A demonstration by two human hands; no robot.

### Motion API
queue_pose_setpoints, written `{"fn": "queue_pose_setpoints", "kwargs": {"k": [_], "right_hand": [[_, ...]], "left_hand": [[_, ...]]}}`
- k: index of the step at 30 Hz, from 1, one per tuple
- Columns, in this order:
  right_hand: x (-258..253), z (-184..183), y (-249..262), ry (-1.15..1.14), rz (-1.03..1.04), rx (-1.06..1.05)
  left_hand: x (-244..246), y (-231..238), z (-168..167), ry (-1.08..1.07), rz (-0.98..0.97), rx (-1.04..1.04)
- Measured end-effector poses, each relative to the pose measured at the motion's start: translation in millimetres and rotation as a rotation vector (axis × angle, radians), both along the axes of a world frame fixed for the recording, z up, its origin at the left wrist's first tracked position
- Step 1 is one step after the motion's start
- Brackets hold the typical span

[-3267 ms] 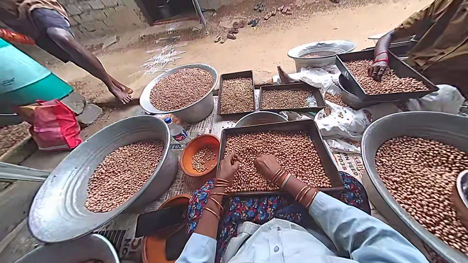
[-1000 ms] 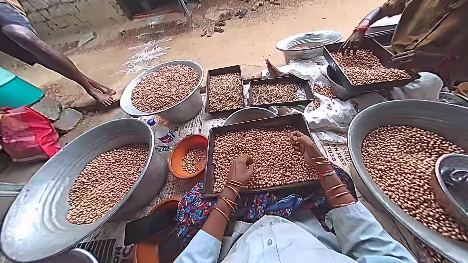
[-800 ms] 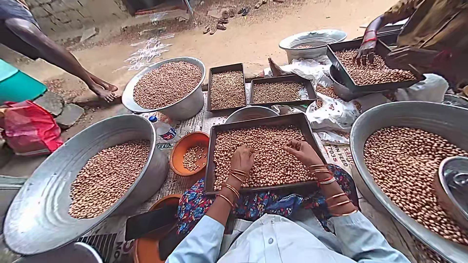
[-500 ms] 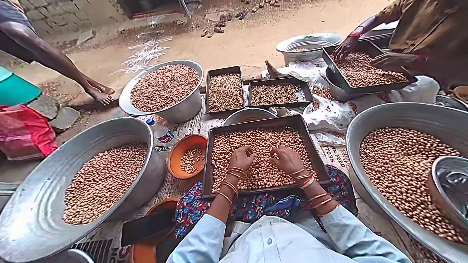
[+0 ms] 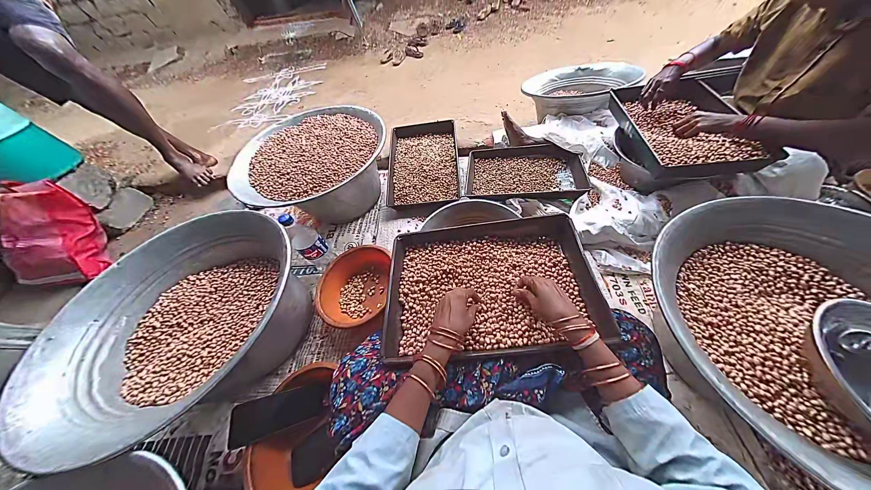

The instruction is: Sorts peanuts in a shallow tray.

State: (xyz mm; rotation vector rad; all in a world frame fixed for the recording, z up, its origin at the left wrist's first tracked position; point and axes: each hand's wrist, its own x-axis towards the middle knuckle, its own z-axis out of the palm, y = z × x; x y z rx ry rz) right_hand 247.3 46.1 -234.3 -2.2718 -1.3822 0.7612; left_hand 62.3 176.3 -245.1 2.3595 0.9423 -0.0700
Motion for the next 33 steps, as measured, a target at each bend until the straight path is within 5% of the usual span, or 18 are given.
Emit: {"fn": "queue_pose_setpoints", "kwargs": {"k": [7,18,22,27,33], "right_hand": [[-15,7,17,-0.103,0.119,0.191],[-25,4,34,-0.173,0.195,0.0],[-16,2,19,0.039,0.096,0.221],[-13,-11,1,0.745,-0.159,0.492],[-42,4,-10,0.134,0.137,0.197]], "left_hand": [[-22,26,-2,-0.344,0.175,-0.287],[-35,-23,6,-0.086,-0.063,-0.021],[-31,-24,1,-0.034,-0.136,0.011],[-39,-8,1,-0.072,-0.049,-0.067],[-85,56,51,-0.168,0.389,0.455]]}}
